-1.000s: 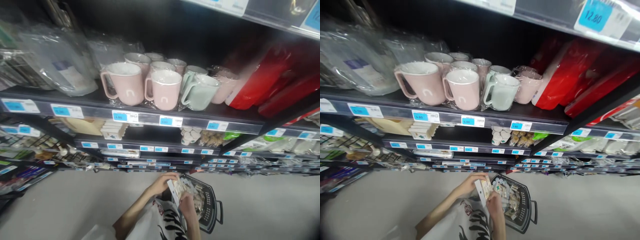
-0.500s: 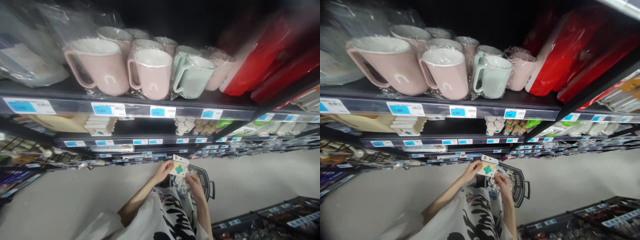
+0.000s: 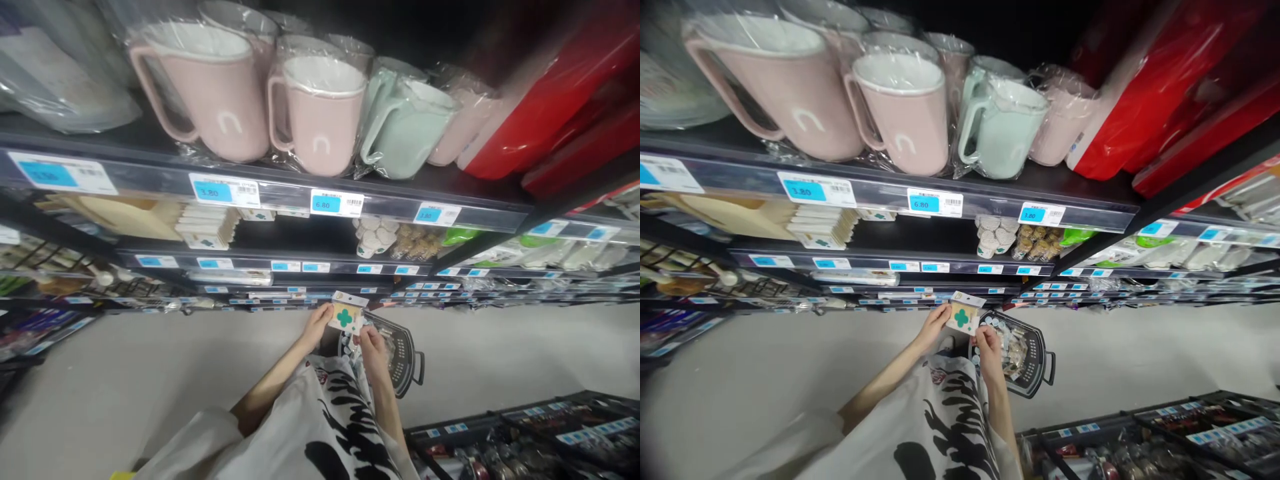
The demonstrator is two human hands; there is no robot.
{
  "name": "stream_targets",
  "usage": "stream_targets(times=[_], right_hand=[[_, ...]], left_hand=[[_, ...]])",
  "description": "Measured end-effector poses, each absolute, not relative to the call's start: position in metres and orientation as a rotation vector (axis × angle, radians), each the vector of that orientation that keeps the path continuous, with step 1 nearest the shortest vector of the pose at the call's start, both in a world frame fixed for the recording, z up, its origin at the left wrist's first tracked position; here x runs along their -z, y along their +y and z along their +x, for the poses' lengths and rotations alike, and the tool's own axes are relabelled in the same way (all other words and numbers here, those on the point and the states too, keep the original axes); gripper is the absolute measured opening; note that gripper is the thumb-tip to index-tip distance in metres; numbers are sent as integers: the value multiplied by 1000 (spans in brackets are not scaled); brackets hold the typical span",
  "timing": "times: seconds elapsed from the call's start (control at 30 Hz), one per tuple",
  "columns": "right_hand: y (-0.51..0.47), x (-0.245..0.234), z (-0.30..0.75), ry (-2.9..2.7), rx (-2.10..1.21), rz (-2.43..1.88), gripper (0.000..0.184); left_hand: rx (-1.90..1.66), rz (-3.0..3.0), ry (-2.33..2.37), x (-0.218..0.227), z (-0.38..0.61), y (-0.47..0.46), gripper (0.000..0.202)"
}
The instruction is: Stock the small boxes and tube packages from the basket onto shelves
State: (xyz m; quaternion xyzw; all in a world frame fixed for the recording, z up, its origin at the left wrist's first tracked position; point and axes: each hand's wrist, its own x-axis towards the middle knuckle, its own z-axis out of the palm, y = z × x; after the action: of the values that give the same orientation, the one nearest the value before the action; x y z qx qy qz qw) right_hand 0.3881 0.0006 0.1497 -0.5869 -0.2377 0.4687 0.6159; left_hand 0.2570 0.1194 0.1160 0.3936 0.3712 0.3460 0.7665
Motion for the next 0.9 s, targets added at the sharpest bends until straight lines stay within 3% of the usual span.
stream_targets(times=[0.1, 0.23, 0.37, 0.6, 0.8, 0.9], right_hand=[[2, -151, 382, -519, -1101, -1224, 45], [1, -150, 381, -467, -1138, -1203, 40], [-4, -148, 386, -412, -1136, -1267, 37], [-10, -151, 385, -423, -1128, -1296, 33], [-11, -148, 384, -414, -1132, -1294, 26], [-10, -137, 386, -373, -1171, -1264, 34]], left_hand=[[-760, 478, 712, -120, 259, 113, 42], [-706, 71, 474, -137, 251, 112, 8], [-670, -171, 366, -152, 242, 112, 28], [-691, -216, 373, -154, 244, 103, 25], [-679, 57, 424, -154, 257, 97, 16], [-793, 428, 688, -143, 266, 95, 33]])
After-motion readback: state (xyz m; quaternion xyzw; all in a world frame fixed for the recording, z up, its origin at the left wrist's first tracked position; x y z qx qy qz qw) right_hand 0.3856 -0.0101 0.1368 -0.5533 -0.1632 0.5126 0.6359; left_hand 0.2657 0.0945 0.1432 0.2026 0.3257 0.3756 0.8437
